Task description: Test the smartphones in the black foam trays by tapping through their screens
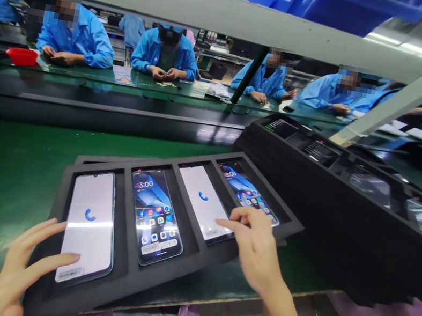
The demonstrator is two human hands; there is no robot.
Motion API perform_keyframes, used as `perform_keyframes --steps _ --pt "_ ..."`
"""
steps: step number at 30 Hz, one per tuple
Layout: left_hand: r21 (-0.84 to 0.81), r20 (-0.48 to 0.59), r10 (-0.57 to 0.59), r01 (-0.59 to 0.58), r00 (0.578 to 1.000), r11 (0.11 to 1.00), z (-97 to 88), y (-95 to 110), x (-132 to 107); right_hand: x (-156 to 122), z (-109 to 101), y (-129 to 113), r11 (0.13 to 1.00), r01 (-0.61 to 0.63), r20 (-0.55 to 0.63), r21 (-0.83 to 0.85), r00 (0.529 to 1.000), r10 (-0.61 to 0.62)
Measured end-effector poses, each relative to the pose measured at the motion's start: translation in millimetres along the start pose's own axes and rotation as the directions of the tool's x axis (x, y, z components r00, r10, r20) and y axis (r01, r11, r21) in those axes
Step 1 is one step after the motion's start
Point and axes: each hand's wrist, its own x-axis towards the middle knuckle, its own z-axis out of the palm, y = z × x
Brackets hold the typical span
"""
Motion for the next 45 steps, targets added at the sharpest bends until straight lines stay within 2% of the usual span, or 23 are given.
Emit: perform_keyframes --steps 2,4,7,9,11,14,18,22,28,34,40,45 --pt "-0.083 0.042 -0.009 0.013 0.999 0.996 -2.8 14.0 9.2 5.6 6.4 -25.4 0.987 0.128 0.152 0.097 0.978 -0.141" --pt "-0.096 0.060 0.021 -0.015 0.998 0.995 -6.4 19.4 17.3 12.9 12.1 -47.6 0.960 0.218 0.275 0.176 0.926 -0.260" --pt "-0.019 0.011 0.063 -0.063 0.998 0.998 -11.6 16.4 24.0 23.2 19.3 -68.7 0.922 0.310 0.381 0.233 0.843 -0.380" --pt "0.038 -0.015 0.092 -0.091 0.996 0.995 -13.9 11.9 24.9 27.4 24.0 -74.0 0.908 0.341 0.412 0.242 0.811 -0.415" --pt "0.069 -0.004 0.120 -0.119 0.993 0.990 -15.2 8.6 24.6 30.1 28.9 -73.6 0.906 0.344 0.398 0.247 0.816 -0.418" --pt "0.072 0.041 0.139 -0.142 0.989 0.987 -15.7 7.9 25.6 35.4 36.6 -68.0 0.905 0.344 0.316 0.251 0.854 -0.413" --pt "-0.021 0.120 0.228 -0.227 0.966 0.974 -15.0 9.3 33.2 43.7 45.4 -63.7 0.907 0.351 0.175 0.231 0.902 -0.394" --pt "-0.113 0.196 0.320 -0.303 0.927 0.946 -14.4 7.6 44.3 44.4 50.1 -63.7 0.906 0.357 0.104 0.229 0.916 -0.387" --pt "-0.071 0.343 0.355 -0.353 0.870 0.933 -17.5 9.5 56.5 38.9 47.7 -58.2 0.903 0.349 0.110 0.251 0.917 -0.384" --pt "-0.025 0.446 0.366 -0.398 0.816 0.917 -21.5 13.7 62.0 33.2 34.7 -47.7 0.925 0.313 0.102 0.217 0.935 -0.341" --pt "-0.033 0.399 0.364 -0.384 0.842 0.923 -20.0 10.7 61.0 22.5 28.0 -39.4 0.942 0.239 0.201 0.236 0.936 -0.288" --pt "-0.039 0.387 0.364 -0.380 0.847 0.924 -17.9 7.7 59.4 22.8 27.0 -39.6 0.947 0.215 0.290 0.238 0.915 -0.281"
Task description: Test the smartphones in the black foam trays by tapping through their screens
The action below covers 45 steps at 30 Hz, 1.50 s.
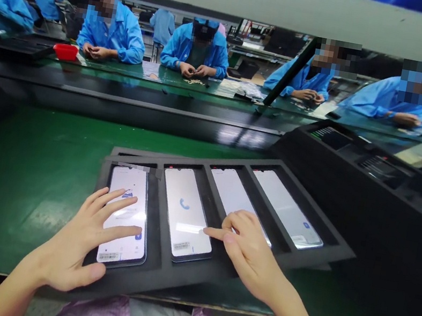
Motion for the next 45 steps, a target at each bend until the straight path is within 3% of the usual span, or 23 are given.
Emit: perform_keyframes --steps 9,11,13,16,18,23,25,27,31,33,38,40,42,45 --pt "-0.007 -0.010 -0.009 0.009 1.000 1.000 0.7 -1.4 -2.8 4.2 0.7 -3.0 0.999 0.015 0.050 -0.049 0.999 -0.012" --pt "0.001 -0.024 -0.018 0.018 1.000 1.000 1.2 -1.0 -3.0 2.4 -0.3 -1.4 0.996 0.030 0.016 -0.081 0.999 -0.029" --pt "0.004 -0.044 -0.022 0.022 0.999 1.000 2.2 0.9 -3.0 -3.6 -5.2 5.2 0.993 0.027 -0.098 -0.112 0.994 -0.038" --pt "-0.026 -0.095 -0.065 0.063 0.993 0.998 4.6 6.4 -2.2 -19.6 -18.1 21.6 0.984 -0.091 -0.322 -0.155 0.946 0.037" --pt "-0.051 -0.127 -0.104 0.098 0.987 0.994 6.3 10.2 -1.2 -30.6 -25.9 31.7 0.963 -0.210 -0.396 -0.172 0.909 0.127" --pt "-0.035 -0.177 -0.100 0.095 0.979 0.995 10.2 11.4 0.4 -44.3 -32.2 43.2 0.904 -0.347 -0.270 -0.248 0.921 0.280" --pt "-0.022 -0.189 -0.099 0.096 0.977 0.995 11.3 8.9 -0.1 -48.4 -34.6 47.6 0.887 -0.376 -0.297 -0.269 0.908 0.295" --pt "-0.007 -0.183 -0.095 0.095 0.979 0.995 12.1 6.6 -0.9 -55.1 -39.5 55.1 0.852 -0.449 -0.419 -0.270 0.851 0.316" --pt "0.005 -0.197 -0.091 0.094 0.976 0.996 12.7 7.3 -0.6 -71.5 -49.7 76.0 0.707 -0.662 -0.590 -0.247 0.682 0.432" --pt "-0.007 -0.221 -0.102 0.103 0.970 0.995 12.9 10.2 1.0 -77.7 -51.2 84.9 0.667 -0.699 -0.589 -0.257 0.661 0.466" --pt "-0.077 -0.257 -0.146 0.130 0.955 0.988 14.4 13.9 3.2 -81.6 -47.3 88.2 0.591 -0.736 -0.584 -0.332 0.652 0.484" --pt "-0.121 -0.288 -0.167 0.137 0.943 0.983 16.9 11.3 -1.2 -76.5 -42.0 78.0 0.616 -0.714 -0.613 -0.331 0.660 0.435" --pt "-0.148 -0.347 -0.201 0.158 0.916 0.976 21.0 7.7 -10.3 -65.9 -32.4 59.7 0.701 -0.635 -0.591 -0.324 0.715 0.374" --pt "-0.056 -0.507 -0.198 0.197 0.839 0.979 28.0 6.2 -28.7 -41.1 -11.3 20.8 0.879 -0.395 -0.462 -0.266 0.853 0.244"
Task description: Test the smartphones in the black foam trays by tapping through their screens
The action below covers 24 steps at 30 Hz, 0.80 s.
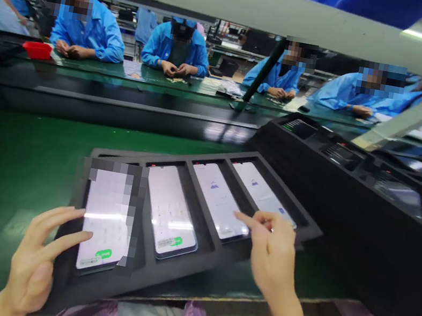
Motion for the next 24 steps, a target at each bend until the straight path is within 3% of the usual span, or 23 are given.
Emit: perform_keyframes --steps 2,4,7,10,14,20,24 --pt "0.090 -0.095 0.059 -0.050 0.994 0.995 -2.6 1.5 -10.3 2.8 7.5 -35.8 0.971 0.169 0.051 0.170 0.982 -0.180" --pt "0.129 -0.112 0.103 -0.089 0.988 0.988 -4.5 5.8 -15.2 7.0 14.9 -67.5 0.884 0.327 0.090 0.335 0.923 -0.375" --pt "0.184 -0.095 0.139 -0.120 0.986 0.976 -6.6 11.2 -13.0 13.7 25.7 -103.4 0.794 0.397 0.171 0.461 0.838 -0.518" --pt "0.231 -0.029 0.163 -0.152 0.986 0.961 -9.5 12.3 -6.8 18.2 33.9 -125.7 0.794 0.371 0.258 0.482 0.805 -0.534" --pt "0.231 0.093 0.185 -0.202 0.978 0.952 -13.9 11.1 -0.8 20.1 37.3 -138.2 0.789 0.383 0.274 0.479 0.789 -0.550" --pt "0.201 0.035 0.220 -0.222 0.975 0.954 -12.6 10.8 3.3 21.0 38.3 -139.9 0.811 0.364 0.306 0.457 0.792 -0.528" --pt "0.155 0.035 0.181 -0.185 0.983 0.970 -6.7 6.3 -2.6 20.4 39.0 -139.6 0.813 0.355 0.297 0.462 0.801 -0.519"
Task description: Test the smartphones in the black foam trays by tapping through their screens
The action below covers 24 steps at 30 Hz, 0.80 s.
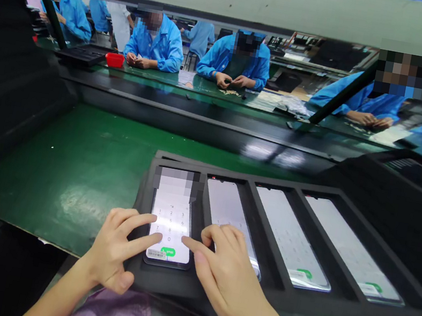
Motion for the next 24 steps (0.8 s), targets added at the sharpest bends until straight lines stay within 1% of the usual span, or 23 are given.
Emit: perform_keyframes --steps 3,5,8,11,15,19,21,24 --pt "-0.028 -0.002 -0.017 0.017 1.000 0.999 4.8 -2.8 -6.8 -0.2 0.3 -0.9 1.000 0.000 -0.015 0.014 1.000 0.001" --pt "-0.034 -0.005 -0.013 0.013 1.000 0.999 6.4 -4.0 -9.1 -0.1 0.7 -1.6 1.000 -0.001 -0.002 0.008 1.000 0.001" --pt "-0.041 -0.009 -0.018 0.018 1.000 0.999 6.7 -4.4 -9.0 0.5 1.1 -1.6 1.000 -0.001 0.020 -0.006 1.000 0.001" --pt "-0.052 -0.009 -0.042 0.041 0.999 0.998 6.3 -4.5 -7.5 2.5 0.7 -1.8 1.000 -0.007 0.006 -0.014 1.000 0.007" --pt "-0.056 0.011 -0.077 0.077 0.997 0.995 6.5 -5.5 -6.0 8.7 0.8 -4.9 0.997 0.009 0.022 -0.079 1.000 -0.007" --pt "-0.054 0.032 -0.077 0.079 0.996 0.995 6.8 -6.4 -4.3 12.4 2.7 -7.2 0.989 0.037 0.052 -0.140 0.998 -0.030" --pt "-0.049 0.043 -0.077 0.079 0.996 0.996 6.8 -6.5 -3.7 10.4 2.8 -6.0 0.992 0.024 0.040 -0.128 0.999 -0.019" --pt "-0.039 0.047 -0.092 0.094 0.995 0.995 6.9 -6.2 -4.2 3.4 1.0 -2.0 0.997 -0.041 -0.015 -0.067 0.999 0.040"
